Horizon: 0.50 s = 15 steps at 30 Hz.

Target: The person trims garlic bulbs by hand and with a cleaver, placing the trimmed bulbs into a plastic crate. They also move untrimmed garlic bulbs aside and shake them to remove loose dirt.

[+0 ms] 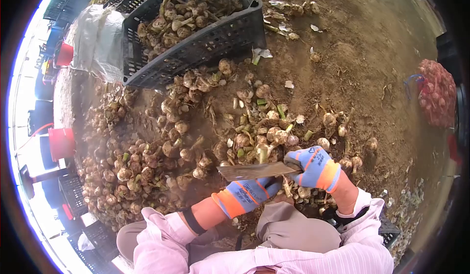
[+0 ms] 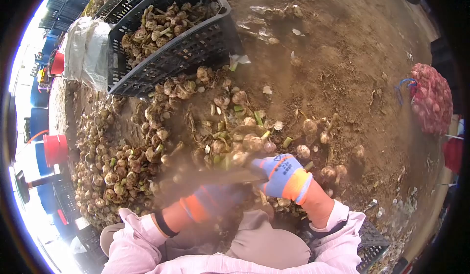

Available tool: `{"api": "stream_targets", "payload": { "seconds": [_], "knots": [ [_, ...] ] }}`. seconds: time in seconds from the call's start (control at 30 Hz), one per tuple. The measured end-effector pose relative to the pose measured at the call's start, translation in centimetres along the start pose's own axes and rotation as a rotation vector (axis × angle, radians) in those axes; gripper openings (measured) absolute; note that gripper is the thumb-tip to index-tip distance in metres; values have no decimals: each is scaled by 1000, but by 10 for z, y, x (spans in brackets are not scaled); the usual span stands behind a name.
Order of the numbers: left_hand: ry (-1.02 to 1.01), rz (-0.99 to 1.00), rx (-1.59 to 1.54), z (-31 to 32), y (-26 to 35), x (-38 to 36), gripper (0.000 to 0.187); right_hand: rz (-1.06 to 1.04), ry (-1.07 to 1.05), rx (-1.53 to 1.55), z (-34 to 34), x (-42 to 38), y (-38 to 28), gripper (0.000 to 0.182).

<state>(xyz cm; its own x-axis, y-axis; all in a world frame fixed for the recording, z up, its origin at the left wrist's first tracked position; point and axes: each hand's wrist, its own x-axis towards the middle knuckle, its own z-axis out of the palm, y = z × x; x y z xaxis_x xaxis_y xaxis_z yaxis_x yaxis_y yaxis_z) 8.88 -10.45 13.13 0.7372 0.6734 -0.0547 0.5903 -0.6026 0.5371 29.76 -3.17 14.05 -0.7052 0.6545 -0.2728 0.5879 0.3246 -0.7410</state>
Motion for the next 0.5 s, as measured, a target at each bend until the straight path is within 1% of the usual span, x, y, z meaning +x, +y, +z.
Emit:
{"api": "stream_targets", "payload": {
  "seconds": [0.03, 0.07, 0.1, 0.13, 0.17, 0.2, 0.23, 0.27, 0.3, 0.33, 0.37, 0.4, 0.43, 0.47, 0.5],
  "knots": [
    [22, 56, 44, 1, 1, 2, 32, -20, -18, -13, 2, 4, -2, 17],
    [21, 52, 43, 1, 3, -1, 32, -41, -38, -27, 2, 6, -3, 18],
    [-45, 25, 191, 0, 8, -6, 33, -18, -72, -47, 0, 7, -5, 24],
    [-111, -3, 339, -4, 11, -9, 34, -21, -76, -46, 0, 7, 0, 24],
    [-112, -9, 340, -21, 12, -10, 34, 117, -117, -152, 2, 3, 13, 27],
    [-32, 74, 295, -45, 12, -11, 35, 252, -156, -260, 4, -1, 29, 31],
    [50, 158, 257, -62, 6, -17, 37, 308, -120, -341, 15, -15, 53, 35],
    [79, 128, 267, -62, -3, -32, 40, 359, -83, -428, 27, -30, 76, 39],
    [26, 33, 383, -81, -15, -37, 43, 447, 0, -140, 33, -33, 86, 35],
    [-228, -215, 275, -97, -24, -53, 40, 543, 73, 163, 39, -35, 89, 32],
    [-248, -292, 419, -85, -50, -89, 36, 432, 199, 168, 27, -22, 70, 27],
    [-453, -579, 376, -84, -68, -121, 34, 410, 206, 168, 20, 0, 59, 27],
    [-676, -873, 346, -106, -75, -138, 35, 329, 250, 112, 14, 21, 49, 29],
    [-734, -1109, 313, -107, -93, -181, 35, 248, 286, 59, 10, 42, 40, 31],
    [-761, -1274, 379, -118, -99, -213, 33, 149, 316, -14, 10, 69, 32, 34]
  ]
}}
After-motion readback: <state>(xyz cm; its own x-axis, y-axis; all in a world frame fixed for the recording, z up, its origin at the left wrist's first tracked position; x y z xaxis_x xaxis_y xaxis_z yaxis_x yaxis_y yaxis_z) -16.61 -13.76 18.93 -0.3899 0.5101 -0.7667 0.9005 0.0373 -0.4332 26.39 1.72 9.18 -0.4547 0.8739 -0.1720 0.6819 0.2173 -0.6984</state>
